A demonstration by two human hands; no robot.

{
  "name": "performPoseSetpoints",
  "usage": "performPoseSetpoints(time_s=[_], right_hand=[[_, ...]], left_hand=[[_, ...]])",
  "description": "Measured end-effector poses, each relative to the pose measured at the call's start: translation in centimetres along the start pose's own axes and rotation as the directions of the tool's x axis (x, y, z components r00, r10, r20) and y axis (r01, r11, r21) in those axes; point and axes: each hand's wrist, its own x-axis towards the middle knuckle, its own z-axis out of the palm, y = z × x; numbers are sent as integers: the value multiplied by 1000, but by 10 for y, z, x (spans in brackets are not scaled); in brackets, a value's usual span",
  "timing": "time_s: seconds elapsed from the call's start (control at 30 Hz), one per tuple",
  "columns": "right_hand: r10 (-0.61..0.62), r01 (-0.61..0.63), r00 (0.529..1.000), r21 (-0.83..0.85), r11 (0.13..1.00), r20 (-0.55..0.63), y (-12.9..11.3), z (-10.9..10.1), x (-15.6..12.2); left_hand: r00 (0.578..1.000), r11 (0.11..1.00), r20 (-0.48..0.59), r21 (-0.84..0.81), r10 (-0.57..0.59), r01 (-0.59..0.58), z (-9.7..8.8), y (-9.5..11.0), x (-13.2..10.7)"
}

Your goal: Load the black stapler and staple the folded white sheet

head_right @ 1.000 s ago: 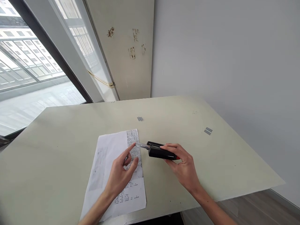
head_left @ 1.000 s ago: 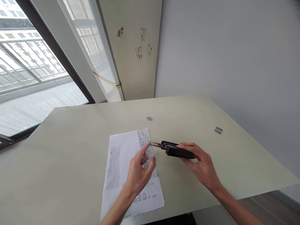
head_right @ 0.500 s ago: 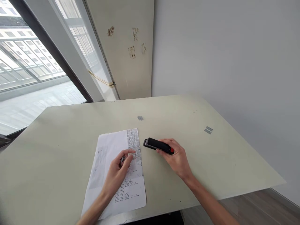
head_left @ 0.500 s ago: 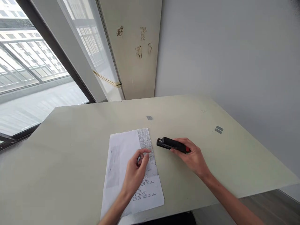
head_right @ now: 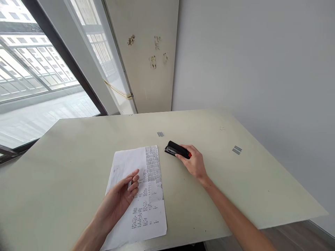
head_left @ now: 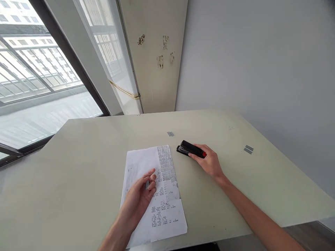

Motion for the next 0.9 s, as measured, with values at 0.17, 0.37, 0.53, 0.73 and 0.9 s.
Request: performPoseSetpoints(time_s=[0.17, 0.37, 0.53, 0.73, 0.9], right_hand=[[-81, 83, 996, -96, 992, 23, 0, 3, 8], [-140, 142, 990, -215, 966, 28, -3, -9, -8], [-397, 378, 918, -278, 883, -11, -49, -12, -51], [-487, 555, 811, -162, 816, 326, -88, -4, -77], [-517, 576, 804, -165, 801, 295, -83, -4, -72]], left_hand=[[999, 999, 40, 43, 26, -28, -4, -2, 1], [986, 996, 165, 80, 26, -39, 1, -2, 0], [979, 1000, 204, 12, 8, -10, 18, -7, 3], [945, 991, 305, -28, -118, 132, 42, -18, 4], [886, 985, 430, 83, -170, 149, 58, -28, 1]])
